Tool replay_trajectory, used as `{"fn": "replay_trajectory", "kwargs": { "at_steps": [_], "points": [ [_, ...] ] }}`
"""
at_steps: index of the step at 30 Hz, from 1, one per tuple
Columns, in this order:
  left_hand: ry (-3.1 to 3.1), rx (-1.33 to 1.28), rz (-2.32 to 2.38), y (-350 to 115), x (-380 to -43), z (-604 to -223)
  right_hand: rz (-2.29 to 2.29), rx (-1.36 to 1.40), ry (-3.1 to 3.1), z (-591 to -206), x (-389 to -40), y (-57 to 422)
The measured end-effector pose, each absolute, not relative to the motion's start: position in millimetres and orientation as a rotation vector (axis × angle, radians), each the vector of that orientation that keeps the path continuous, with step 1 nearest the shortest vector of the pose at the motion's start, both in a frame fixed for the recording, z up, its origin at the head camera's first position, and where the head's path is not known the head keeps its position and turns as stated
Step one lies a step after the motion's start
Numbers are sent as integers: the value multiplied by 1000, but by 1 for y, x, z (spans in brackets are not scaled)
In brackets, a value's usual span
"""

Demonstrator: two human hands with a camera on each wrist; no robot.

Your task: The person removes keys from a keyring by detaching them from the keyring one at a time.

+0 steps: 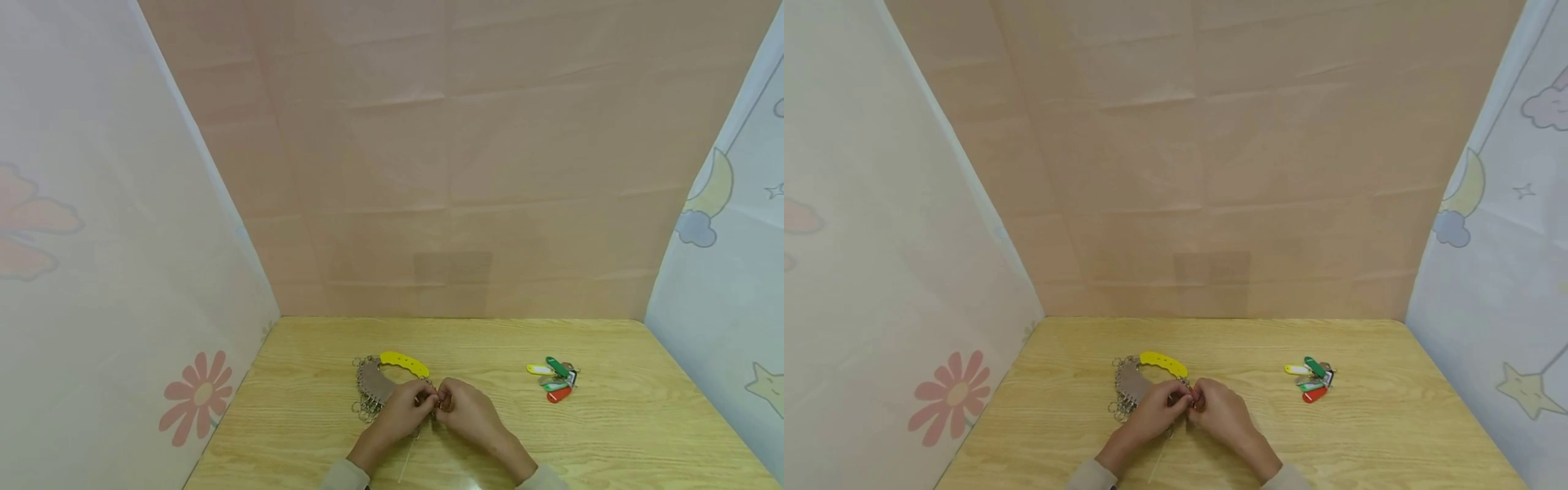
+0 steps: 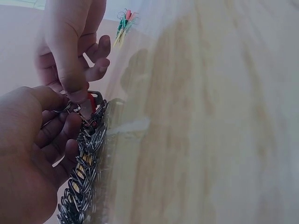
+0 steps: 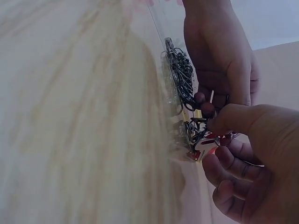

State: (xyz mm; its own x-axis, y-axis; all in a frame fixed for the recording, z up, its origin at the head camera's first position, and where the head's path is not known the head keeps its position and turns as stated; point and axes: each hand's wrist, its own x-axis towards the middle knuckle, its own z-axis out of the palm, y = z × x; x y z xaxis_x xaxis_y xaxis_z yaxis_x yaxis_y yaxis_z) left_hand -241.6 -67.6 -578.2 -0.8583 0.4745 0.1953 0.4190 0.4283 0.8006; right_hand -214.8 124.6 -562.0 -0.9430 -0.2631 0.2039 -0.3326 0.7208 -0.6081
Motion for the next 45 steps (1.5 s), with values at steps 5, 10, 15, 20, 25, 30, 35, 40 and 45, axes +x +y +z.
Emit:
{"fn": "replay_trajectory", "kwargs": {
  "at_steps": [5, 10, 15, 20, 25, 30, 35, 40, 45],
  "points": [
    [2608, 797, 1424, -67, -242, -578, 917, 486, -2822, -564, -217, 124],
    [2599, 783, 1431, -67, -241, -577, 875, 478, -2816, -564, -216, 123],
    [2602, 766, 1437, -67, -240, -576, 889, 483, -2802, -562, -213, 123],
    [2624, 752, 1428, -66, -241, -574, 880, 470, -2794, -561, -211, 123],
    [2648, 753, 1423, -65, -241, -573, 842, 447, -2773, -561, -211, 122],
    [2659, 767, 1420, -65, -242, -574, 784, 464, -2718, -561, -210, 122],
    [2642, 773, 1433, -66, -243, -576, 776, 456, -2696, -560, -210, 121],
    [2647, 763, 1442, -66, -243, -576, 823, 440, -2716, -558, -211, 120],
    [2659, 794, 1464, -66, -243, -575, 828, 452, -2698, -558, -211, 121]
  ]
}}
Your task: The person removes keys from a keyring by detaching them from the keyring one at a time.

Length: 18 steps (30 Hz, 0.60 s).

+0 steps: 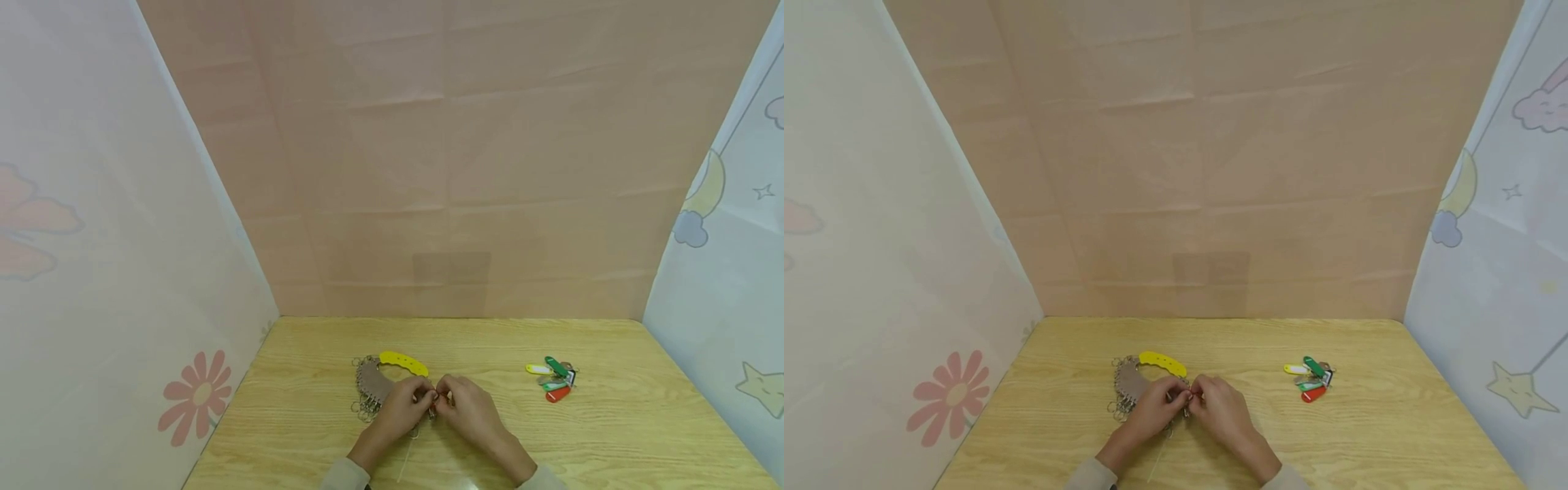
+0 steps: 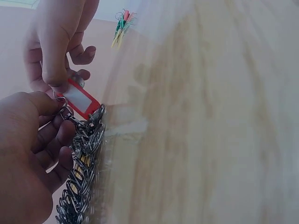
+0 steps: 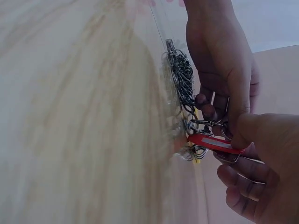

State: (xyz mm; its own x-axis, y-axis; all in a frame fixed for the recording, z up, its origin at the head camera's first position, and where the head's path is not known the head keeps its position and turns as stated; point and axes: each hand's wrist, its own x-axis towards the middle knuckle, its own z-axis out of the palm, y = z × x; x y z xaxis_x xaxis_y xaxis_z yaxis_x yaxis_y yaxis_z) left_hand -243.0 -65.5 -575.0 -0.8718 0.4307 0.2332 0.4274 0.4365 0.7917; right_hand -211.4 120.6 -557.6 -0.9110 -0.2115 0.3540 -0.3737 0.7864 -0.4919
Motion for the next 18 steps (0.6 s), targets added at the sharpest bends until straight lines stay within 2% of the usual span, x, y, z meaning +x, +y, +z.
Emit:
{"fn": "replay_trajectory", "kwargs": {
  "at_steps": [18],
  "points": [
    [2629, 810, 1493, -66, -244, -579, 881, 421, -2608, -558, -212, 121]
  ]
}}
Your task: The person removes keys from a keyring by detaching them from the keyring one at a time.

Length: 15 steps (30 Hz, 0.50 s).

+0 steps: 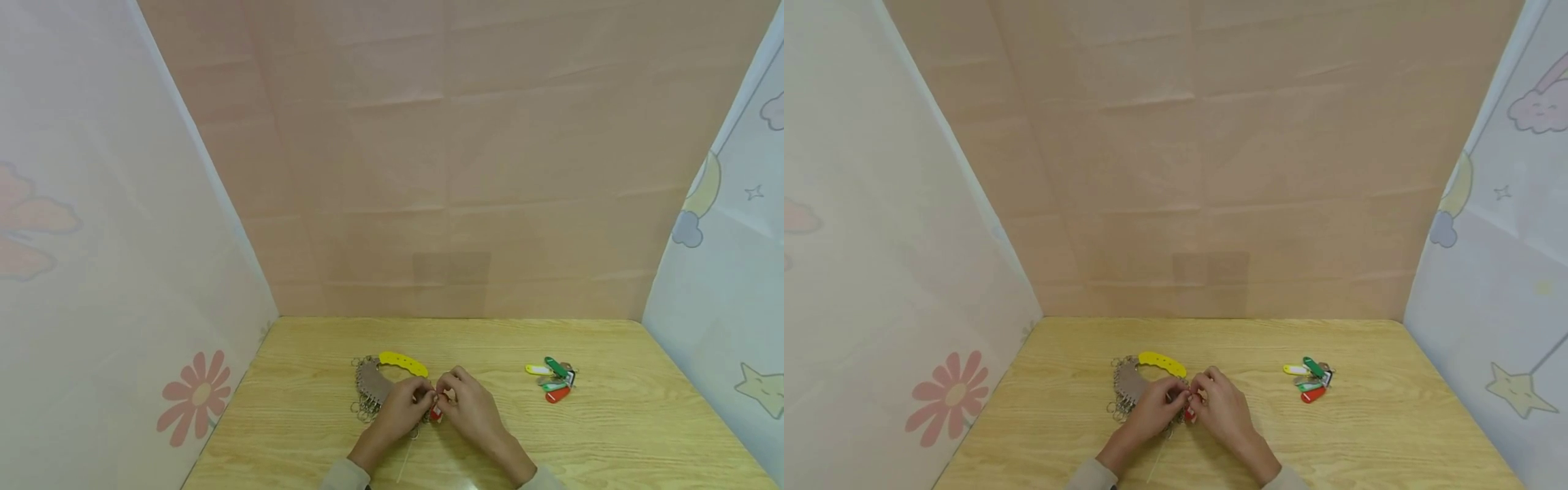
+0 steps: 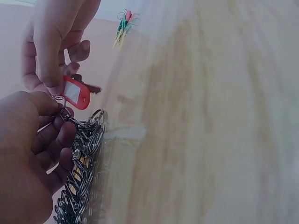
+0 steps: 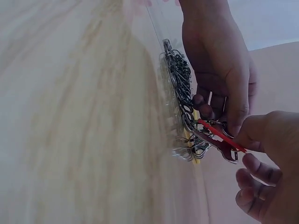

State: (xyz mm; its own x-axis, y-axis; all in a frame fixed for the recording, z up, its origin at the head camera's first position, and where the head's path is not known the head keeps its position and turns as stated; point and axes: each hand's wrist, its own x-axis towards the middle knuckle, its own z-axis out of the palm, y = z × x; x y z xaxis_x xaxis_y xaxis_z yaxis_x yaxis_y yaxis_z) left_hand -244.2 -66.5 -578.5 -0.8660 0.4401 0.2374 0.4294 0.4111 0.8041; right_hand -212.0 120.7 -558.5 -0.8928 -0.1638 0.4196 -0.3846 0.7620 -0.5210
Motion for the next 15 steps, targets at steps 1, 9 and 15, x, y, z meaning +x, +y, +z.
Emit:
{"fn": "replay_trajectory", "kwargs": {
  "at_steps": [1, 9, 15],
  "points": [
    [2634, 809, 1488, -66, -244, -578, 886, 410, -2610, -558, -212, 120],
    [2655, 839, 1458, -65, -244, -578, 952, 320, -2664, -557, -211, 119],
    [2660, 897, 1436, -66, -244, -577, 1049, 264, -2720, -555, -211, 120]
  ]
}}
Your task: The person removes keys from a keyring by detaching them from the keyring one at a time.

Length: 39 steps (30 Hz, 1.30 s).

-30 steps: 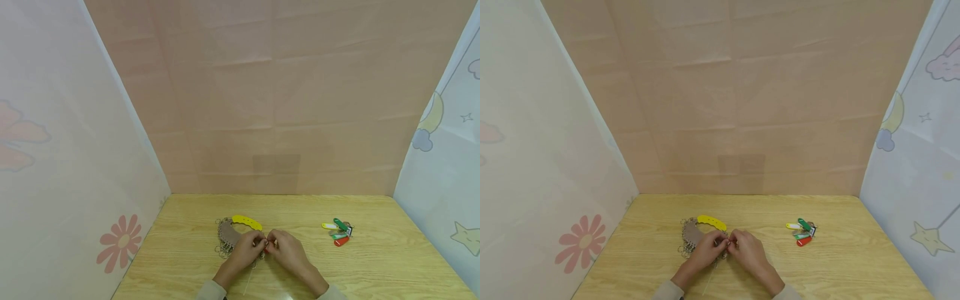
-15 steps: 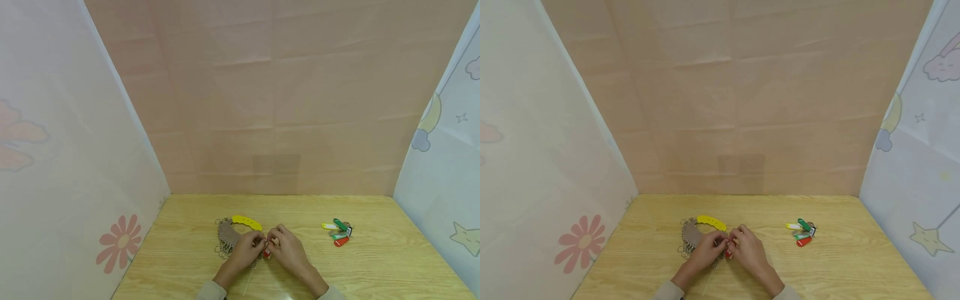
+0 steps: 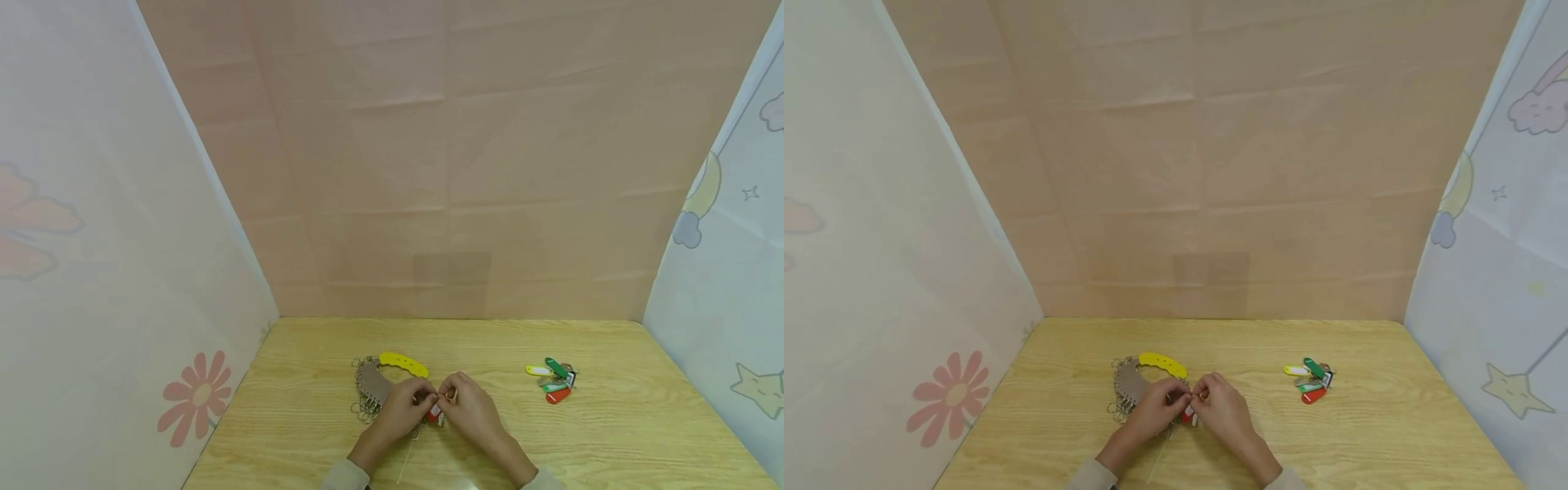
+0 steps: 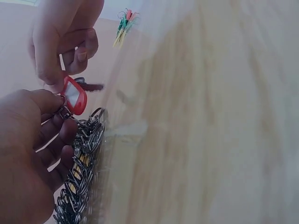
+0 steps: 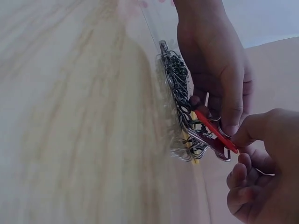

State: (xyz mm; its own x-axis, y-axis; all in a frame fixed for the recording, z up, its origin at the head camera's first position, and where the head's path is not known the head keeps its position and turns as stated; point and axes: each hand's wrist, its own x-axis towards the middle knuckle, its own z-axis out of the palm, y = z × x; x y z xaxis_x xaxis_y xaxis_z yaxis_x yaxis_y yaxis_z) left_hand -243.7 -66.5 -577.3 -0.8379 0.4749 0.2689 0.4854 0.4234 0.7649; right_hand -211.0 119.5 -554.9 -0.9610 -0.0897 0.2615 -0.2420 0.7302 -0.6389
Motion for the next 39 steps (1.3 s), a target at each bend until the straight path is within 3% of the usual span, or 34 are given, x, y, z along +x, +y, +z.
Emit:
{"fn": "replay_trajectory", "kwargs": {
  "at_steps": [39],
  "points": [
    [-2684, -831, -1603, -66, -241, -573, 1703, 339, -2732, -554, -214, 130]
  ]
}}
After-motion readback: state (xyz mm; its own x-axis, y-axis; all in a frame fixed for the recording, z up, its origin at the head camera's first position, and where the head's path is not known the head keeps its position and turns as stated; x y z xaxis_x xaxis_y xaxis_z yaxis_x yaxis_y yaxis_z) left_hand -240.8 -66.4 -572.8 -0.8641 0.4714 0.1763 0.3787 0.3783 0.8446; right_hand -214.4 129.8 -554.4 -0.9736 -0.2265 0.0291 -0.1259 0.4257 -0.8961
